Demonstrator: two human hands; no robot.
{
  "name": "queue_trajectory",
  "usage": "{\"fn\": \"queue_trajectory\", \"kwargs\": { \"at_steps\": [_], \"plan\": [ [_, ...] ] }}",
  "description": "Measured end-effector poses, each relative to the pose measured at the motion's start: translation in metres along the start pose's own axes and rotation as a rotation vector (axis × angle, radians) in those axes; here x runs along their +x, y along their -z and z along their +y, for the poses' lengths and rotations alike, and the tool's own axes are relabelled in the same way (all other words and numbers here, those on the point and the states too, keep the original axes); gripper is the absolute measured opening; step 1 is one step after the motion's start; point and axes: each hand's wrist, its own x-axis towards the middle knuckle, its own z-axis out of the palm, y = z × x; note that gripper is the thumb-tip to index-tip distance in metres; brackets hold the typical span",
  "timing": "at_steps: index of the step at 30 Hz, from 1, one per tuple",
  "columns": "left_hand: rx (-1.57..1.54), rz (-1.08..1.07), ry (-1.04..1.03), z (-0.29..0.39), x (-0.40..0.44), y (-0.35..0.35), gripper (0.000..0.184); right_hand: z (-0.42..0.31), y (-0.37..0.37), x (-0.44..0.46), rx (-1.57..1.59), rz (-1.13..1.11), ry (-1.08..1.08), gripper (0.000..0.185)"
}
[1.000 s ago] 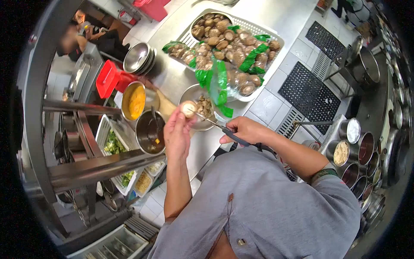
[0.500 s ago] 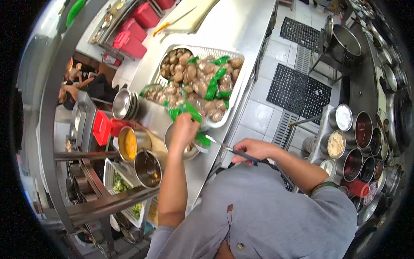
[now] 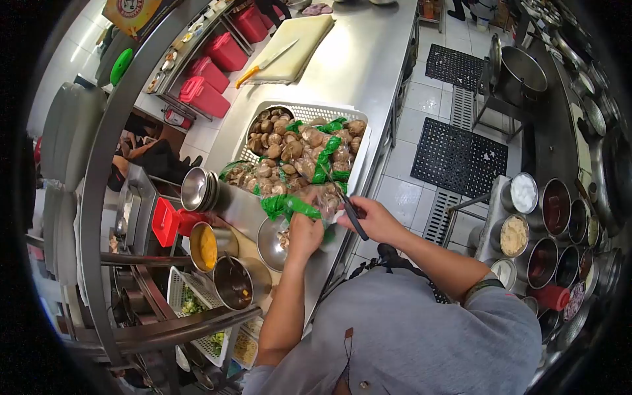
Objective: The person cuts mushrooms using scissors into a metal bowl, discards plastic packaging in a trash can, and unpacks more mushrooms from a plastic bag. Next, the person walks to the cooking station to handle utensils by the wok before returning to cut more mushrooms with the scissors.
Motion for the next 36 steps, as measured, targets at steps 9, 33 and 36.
{"fn": "queue_trajectory", "kwargs": {
  "at_steps": [9,33,36],
  "plan": [
    [0.054,-0.077,-0.175,-0.007,0.021,0.013,0.05,0.002,-0.004,0.024,-0.116,-0.052,-0.021,0.037],
    [-1.039,0.147,0.35,-0.021,-0.069,0.089,0.031,-0.038,-0.03,-0.023,-0.367,-0.195,0.042,0.04],
    [-1.046,0.196,0.335,-0.037,-0.095,0.096,0.037,-0.053,-0.053,-0.031,-0.61,-0.349,0.095,0.044]
  ]
}}
